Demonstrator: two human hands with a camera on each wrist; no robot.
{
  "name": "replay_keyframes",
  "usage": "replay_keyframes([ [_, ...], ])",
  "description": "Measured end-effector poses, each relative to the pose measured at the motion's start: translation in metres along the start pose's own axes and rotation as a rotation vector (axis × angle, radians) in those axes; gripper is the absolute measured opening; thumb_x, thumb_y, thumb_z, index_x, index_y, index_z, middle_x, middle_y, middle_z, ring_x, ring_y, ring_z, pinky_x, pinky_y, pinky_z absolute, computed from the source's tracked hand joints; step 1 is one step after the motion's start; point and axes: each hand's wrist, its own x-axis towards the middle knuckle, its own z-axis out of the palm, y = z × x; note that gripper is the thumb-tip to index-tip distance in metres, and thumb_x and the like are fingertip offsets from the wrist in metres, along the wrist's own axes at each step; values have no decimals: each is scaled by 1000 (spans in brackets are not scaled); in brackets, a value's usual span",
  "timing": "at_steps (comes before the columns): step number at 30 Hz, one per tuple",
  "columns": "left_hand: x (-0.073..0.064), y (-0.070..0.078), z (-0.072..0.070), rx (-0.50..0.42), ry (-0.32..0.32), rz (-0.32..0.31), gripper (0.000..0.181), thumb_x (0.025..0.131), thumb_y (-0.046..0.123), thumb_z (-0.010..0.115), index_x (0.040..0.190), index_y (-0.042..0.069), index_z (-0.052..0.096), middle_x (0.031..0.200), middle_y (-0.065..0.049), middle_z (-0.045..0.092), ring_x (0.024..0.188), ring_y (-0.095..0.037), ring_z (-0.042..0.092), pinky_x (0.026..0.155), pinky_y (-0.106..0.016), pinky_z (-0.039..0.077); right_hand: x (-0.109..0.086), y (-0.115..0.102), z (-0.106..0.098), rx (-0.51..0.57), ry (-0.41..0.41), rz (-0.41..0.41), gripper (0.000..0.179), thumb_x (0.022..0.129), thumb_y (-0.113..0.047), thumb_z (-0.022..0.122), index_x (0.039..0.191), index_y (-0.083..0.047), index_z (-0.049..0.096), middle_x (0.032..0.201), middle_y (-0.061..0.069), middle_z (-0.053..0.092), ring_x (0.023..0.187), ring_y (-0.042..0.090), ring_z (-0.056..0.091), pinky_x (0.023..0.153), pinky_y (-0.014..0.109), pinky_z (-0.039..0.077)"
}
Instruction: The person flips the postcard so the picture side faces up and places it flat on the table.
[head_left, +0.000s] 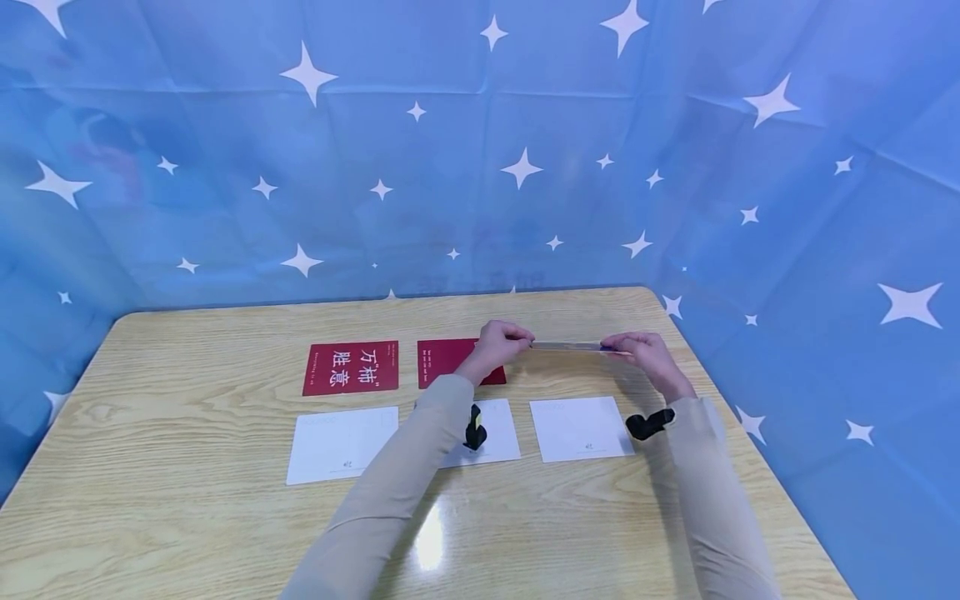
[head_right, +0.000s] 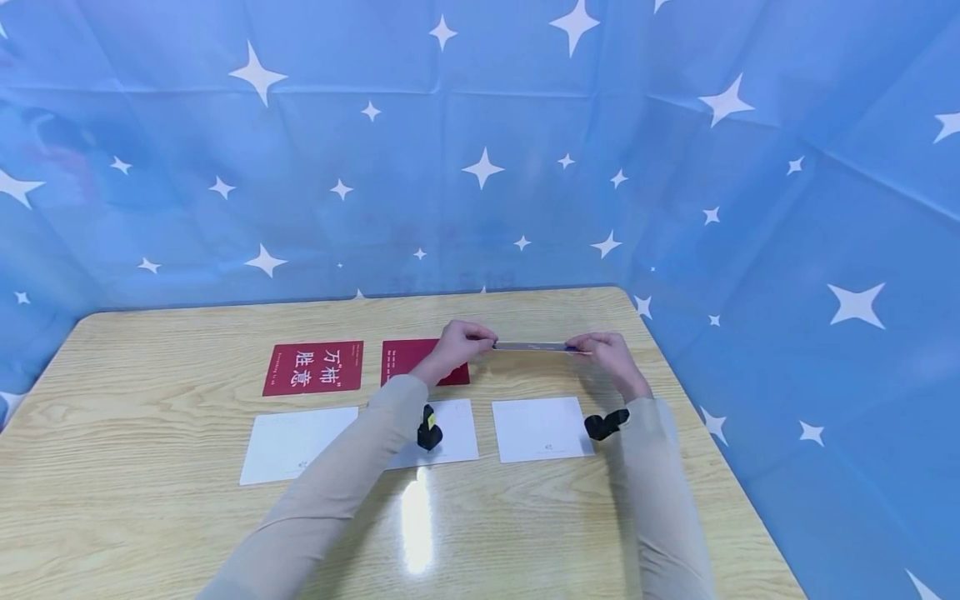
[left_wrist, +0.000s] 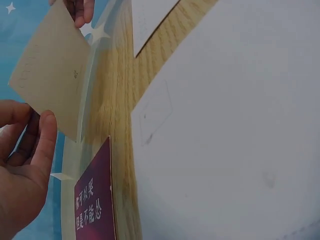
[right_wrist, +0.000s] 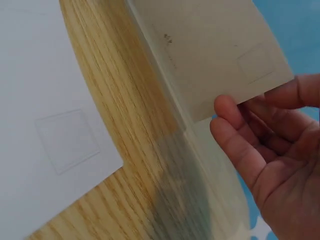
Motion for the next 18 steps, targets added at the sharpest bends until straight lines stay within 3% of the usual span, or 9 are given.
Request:
replay_keyframes([
  [3, 1, -1, 1, 1, 9, -5, 19, 89, 10, 63, 104, 5, 72, 103, -5, 66, 90, -17, 60, 72, -26, 51, 0, 3, 0, -73, 21, 1, 38, 96, -13, 52, 119, 18, 53, 103, 2, 67, 92, 1, 60, 94, 37, 45],
  [8, -1, -2, 3, 37, 20, 10, 17, 87, 4, 65, 102, 5, 72, 104, -7, 66, 91, -18, 61, 74, -26, 52, 1, 9, 1, -248, 55, 5, 36, 90, -17, 63, 118, 6, 61, 124, 21, 57, 94, 1, 53, 78, 16, 44],
  [14, -3, -3, 6, 105, 20, 1, 21, 88, -1, 61, 107, 2, 70, 109, -10, 65, 99, -22, 60, 78, -27, 51, 4, 13, 5, -344, 39, 2, 33, 89, -10, 63, 119, 5, 61, 127, 22, 53, 105, 19, 51, 76, 14, 43],
  [18, -3, -2, 8, 148, 11, -11, 23, 88, -1, 59, 110, 1, 69, 113, -12, 64, 107, -24, 58, 82, -30, 51, 7, 14, 8, -395, 34, 6, 31, 88, -6, 63, 118, 5, 61, 127, 23, 53, 112, 30, 49, 79, 20, 43],
])
